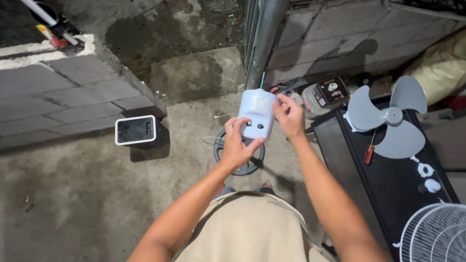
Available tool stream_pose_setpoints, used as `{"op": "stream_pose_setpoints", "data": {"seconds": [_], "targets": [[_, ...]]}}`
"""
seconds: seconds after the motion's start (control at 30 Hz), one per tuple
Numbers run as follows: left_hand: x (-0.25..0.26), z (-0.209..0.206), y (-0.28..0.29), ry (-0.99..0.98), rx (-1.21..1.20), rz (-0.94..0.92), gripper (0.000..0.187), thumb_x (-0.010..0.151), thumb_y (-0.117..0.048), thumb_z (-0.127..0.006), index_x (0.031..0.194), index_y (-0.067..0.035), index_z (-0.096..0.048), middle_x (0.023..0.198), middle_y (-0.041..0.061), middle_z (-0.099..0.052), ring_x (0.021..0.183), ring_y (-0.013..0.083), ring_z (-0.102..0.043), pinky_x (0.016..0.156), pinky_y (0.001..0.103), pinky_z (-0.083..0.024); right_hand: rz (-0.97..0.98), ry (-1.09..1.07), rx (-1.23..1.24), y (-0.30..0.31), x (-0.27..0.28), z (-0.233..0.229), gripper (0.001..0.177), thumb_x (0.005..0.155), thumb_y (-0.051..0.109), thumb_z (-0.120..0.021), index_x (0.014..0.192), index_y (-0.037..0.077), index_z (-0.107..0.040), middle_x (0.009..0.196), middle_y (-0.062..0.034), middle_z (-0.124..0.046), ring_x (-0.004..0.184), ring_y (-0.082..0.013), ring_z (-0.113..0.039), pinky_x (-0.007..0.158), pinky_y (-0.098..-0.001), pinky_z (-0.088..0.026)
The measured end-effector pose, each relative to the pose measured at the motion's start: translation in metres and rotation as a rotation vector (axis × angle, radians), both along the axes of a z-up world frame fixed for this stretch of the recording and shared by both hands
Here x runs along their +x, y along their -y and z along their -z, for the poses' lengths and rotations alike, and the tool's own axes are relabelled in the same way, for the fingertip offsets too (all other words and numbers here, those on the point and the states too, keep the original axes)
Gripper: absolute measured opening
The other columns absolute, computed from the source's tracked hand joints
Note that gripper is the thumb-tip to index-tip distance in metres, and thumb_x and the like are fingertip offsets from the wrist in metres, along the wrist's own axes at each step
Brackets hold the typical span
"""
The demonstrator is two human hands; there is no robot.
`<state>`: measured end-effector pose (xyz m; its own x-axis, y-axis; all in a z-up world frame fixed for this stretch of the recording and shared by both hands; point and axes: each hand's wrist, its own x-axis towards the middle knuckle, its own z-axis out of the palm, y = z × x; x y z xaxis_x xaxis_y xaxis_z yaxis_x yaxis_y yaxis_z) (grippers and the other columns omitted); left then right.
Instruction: The person uses a screwdriver to remove screws from the back cover of a standing fan motor housing. They rotate the fan to access different screws and continue unscrewing until the cover is removed, exposing the internal components.
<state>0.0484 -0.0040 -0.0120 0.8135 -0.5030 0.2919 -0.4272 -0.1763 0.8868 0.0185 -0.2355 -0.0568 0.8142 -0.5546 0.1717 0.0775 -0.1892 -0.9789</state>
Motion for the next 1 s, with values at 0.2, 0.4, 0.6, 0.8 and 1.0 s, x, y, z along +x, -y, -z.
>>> {"op": "stream_pose_setpoints", "data": {"seconds": [0.2,0.4,0.6,0.8,1.0], "targets": [[0.027,0.013,-0.003,-0.129,-0.095,0.094,0.029,0.097,-0.022,-0.069,0.125,-0.015,-0.063,0.137,0.018,-0.047,0.124,0.0351,-0.057,0.106,0.042,-0.049,0.290,0.029,-0.415,-0.072,-0.035,-0.045,0.068,0.081,0.020,-0.091,0.136,-0.005,-0.058,0.091,-0.0030,-0.050,0.071,-0.0103,-0.048,0.062,-0.0260,-0.044],[0.038,0.000,0.002,0.032,-0.166,0.092,0.012,0.094,-0.014,-0.075,0.106,-0.011,-0.076,0.137,0.019,-0.054,0.129,0.0355,-0.056,0.112,0.044,-0.045,0.315,0.014,-0.485,-0.109,-0.047,-0.058,0.047,0.082,0.010,-0.085,0.124,-0.001,-0.067,0.086,-0.0036,-0.049,0.066,-0.0121,-0.048,0.060,-0.0284,-0.043],[0.050,-0.015,0.007,0.079,-0.037,0.095,0.015,0.084,-0.017,-0.082,0.099,-0.016,-0.080,0.138,0.020,-0.057,0.124,0.0375,-0.060,0.103,0.042,-0.049,0.307,0.009,-0.445,-0.103,-0.046,-0.046,0.035,0.087,0.009,-0.083,0.118,0.000,-0.069,0.086,-0.0037,-0.051,0.066,-0.0119,-0.050,0.060,-0.0281,-0.044],[0.068,-0.005,0.031,0.055,-0.124,0.029,0.014,0.083,-0.015,-0.081,0.097,-0.013,-0.081,0.134,0.019,-0.058,0.120,0.0359,-0.063,0.103,0.041,-0.052,0.272,-0.052,-0.423,-0.081,-0.028,-0.041,0.036,0.094,0.011,-0.078,0.127,0.001,-0.068,0.088,-0.0045,-0.051,0.072,-0.0120,-0.050,0.066,-0.0276,-0.045],[0.087,0.006,0.061,0.023,-0.124,-0.037,0.010,0.083,-0.017,-0.080,0.091,-0.011,-0.080,0.131,0.021,-0.057,0.123,0.0362,-0.059,0.100,0.042,-0.049,0.305,-0.054,-0.414,-0.065,-0.016,-0.029,0.062,0.080,0.015,-0.087,0.132,-0.004,-0.061,0.095,-0.0054,-0.051,0.070,-0.0126,-0.049,0.063,-0.0270,-0.047]]}}
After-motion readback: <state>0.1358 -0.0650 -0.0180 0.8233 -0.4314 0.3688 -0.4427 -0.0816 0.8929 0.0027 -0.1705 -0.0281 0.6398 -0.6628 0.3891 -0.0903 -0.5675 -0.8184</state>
